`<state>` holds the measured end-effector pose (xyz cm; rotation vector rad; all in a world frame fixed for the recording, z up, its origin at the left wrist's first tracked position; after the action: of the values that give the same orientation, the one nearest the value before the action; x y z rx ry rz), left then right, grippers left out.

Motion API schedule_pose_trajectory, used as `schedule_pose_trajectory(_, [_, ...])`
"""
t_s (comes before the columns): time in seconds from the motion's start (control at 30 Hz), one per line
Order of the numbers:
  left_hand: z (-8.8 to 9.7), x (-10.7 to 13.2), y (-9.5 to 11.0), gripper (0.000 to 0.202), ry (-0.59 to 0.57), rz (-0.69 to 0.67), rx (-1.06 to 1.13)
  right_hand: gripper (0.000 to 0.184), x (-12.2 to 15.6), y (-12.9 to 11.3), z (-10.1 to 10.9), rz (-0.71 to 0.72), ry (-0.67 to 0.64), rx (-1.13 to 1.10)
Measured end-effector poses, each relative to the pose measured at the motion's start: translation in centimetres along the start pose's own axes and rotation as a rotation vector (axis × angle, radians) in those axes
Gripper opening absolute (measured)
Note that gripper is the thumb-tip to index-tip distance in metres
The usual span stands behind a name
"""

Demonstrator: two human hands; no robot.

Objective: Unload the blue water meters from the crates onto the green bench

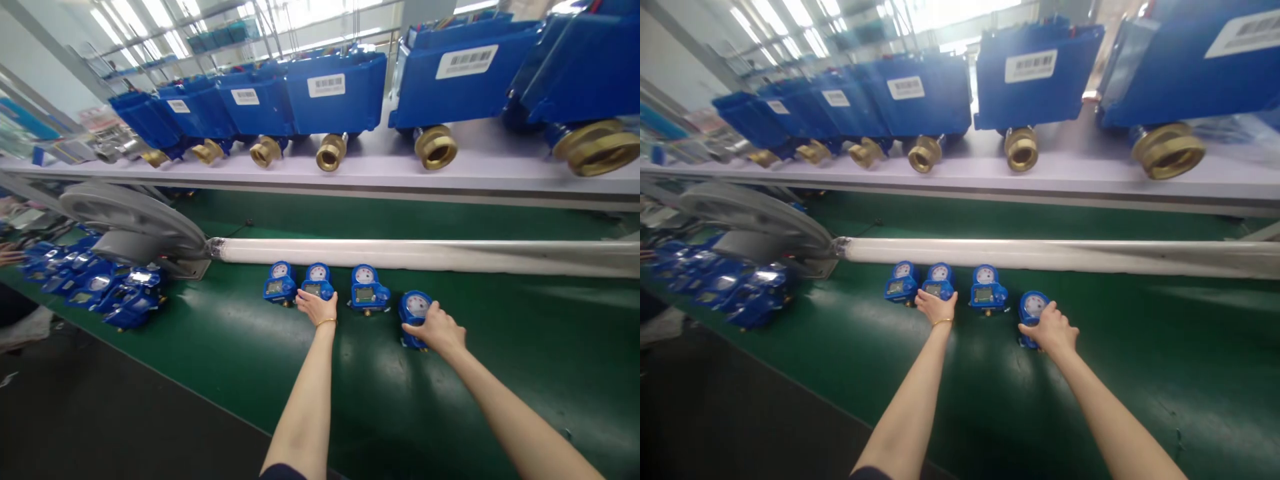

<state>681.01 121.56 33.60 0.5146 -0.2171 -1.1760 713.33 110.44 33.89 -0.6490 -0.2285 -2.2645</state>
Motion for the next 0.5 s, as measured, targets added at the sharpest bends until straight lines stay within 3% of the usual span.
schedule_pose_trajectory(0.17, [-0.2, 0.6, 0.4, 0.115, -0.034, -0.039, 0.009, 0.104, -2.7, -2.9, 1.7, -0.023, 0.008, -0.048])
schedule_pose_trajectory(0.33, [0.8, 1.8, -0.3, 0.116, -0.069, -0.060, 0.048, 0.112, -4.9, -4.2, 2.1, -0.096, -0.002, -0.083])
schedule_pose_trajectory(0.43, [1.9, 4.3, -1.2, 0.112, -0.111, -0.112, 0.088, 0.114, -5.9, -4.6, 1.6, -0.125, -0.009, -0.095])
schedule_pose_trajectory(0.5, [2.8, 7.6, -2.7, 0.105, -0.167, -0.157, 0.109, 0.116, -6.3, -4.8, 1.2, -0.145, 0.001, -0.104])
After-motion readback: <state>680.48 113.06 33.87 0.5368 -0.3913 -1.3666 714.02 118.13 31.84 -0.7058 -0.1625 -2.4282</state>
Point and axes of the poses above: each hand's wrist, its own x-axis away from the middle knuckle, its own z-axis out of the back of the hand, y = z × x, the point moved 8 cm from there along -x, towards the middle knuckle, and after that the axes turned 10 degrees about -z, right-handed, at the moved point
